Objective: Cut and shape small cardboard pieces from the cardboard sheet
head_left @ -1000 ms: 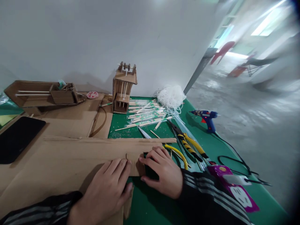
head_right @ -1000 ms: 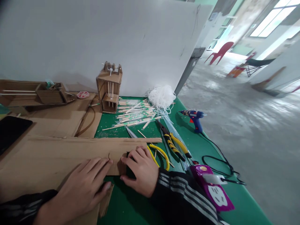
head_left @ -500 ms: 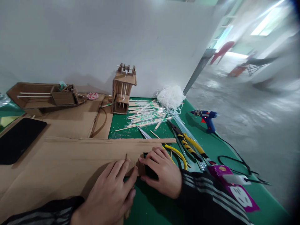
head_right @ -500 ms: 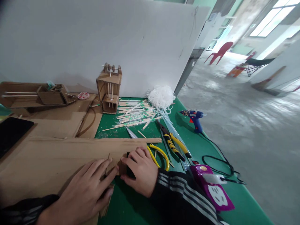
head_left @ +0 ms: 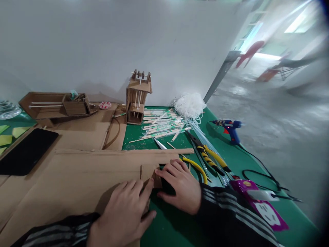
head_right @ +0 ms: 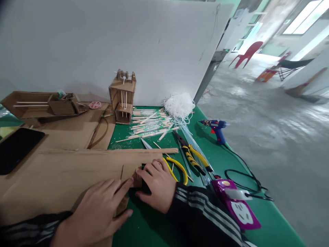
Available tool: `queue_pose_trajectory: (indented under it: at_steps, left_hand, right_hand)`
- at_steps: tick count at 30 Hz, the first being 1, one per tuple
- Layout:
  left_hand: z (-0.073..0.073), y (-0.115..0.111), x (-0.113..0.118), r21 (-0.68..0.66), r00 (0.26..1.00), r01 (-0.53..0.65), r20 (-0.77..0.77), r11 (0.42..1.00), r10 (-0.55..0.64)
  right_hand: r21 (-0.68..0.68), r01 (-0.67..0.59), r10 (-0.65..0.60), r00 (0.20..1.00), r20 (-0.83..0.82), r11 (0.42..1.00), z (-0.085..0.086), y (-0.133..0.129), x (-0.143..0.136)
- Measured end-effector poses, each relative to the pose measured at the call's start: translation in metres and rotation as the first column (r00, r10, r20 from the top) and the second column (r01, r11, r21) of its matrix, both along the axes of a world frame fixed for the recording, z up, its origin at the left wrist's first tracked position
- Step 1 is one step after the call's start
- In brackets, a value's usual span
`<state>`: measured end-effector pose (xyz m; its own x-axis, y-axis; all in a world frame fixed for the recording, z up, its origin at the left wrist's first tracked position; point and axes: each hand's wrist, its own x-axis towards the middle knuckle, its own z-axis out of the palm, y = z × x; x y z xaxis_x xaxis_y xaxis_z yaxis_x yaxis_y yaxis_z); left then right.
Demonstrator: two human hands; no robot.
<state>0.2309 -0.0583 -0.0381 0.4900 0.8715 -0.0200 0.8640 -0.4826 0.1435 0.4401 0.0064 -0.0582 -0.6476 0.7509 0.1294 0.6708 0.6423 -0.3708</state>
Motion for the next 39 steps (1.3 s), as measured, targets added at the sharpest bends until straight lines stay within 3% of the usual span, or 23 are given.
queue_pose_trajectory:
  at_steps: [3,6,12,18,26,30,34,39]
  left_hand:
    - [0.007,0.009,-0.008,-0.151,0.998,-0.017,0.060,0.988,0.026]
    - [0.012,0.019,-0.014,-0.197,0.998,-0.019,0.056,0.980,0.030]
    - [0.012,0.025,-0.014,-0.036,0.997,0.019,0.079,0.999,-0.016]
    - [-0.008,0.017,-0.009,0.192,0.987,0.112,0.095,0.975,-0.132]
    - [-0.007,0.015,-0.002,0.159,0.988,0.116,0.078,0.980,-0.130]
    - [-0.012,0.015,-0.001,0.203,0.987,0.093,0.112,0.975,-0.118]
    - [-0.018,0.014,0.000,0.193,0.981,0.139,0.109,0.971,-0.162]
    - [-0.016,0.012,0.001,0.204,0.977,0.165,0.103,0.965,-0.189]
  right_hand:
    - [-0.009,0.006,-0.006,1.000,0.010,1.000,0.002,-0.001,-0.001]
    - [-0.016,0.012,-0.012,1.000,0.001,1.000,0.003,-0.001,-0.001]
    - [0.013,-0.007,0.007,0.999,-0.041,1.000,0.003,-0.003,-0.001]
    - [0.036,-0.007,0.009,0.998,-0.063,0.999,0.000,-0.003,-0.001]
    - [0.058,0.004,0.001,0.996,-0.087,0.998,0.000,-0.003,-0.004]
    - [0.053,-0.002,0.005,0.998,-0.069,0.999,0.001,-0.003,-0.004]
    - [0.049,-0.013,0.016,0.998,-0.062,0.999,0.003,-0.004,-0.003]
    - [0.066,-0.006,0.010,0.998,-0.060,0.998,0.001,-0.003,-0.008]
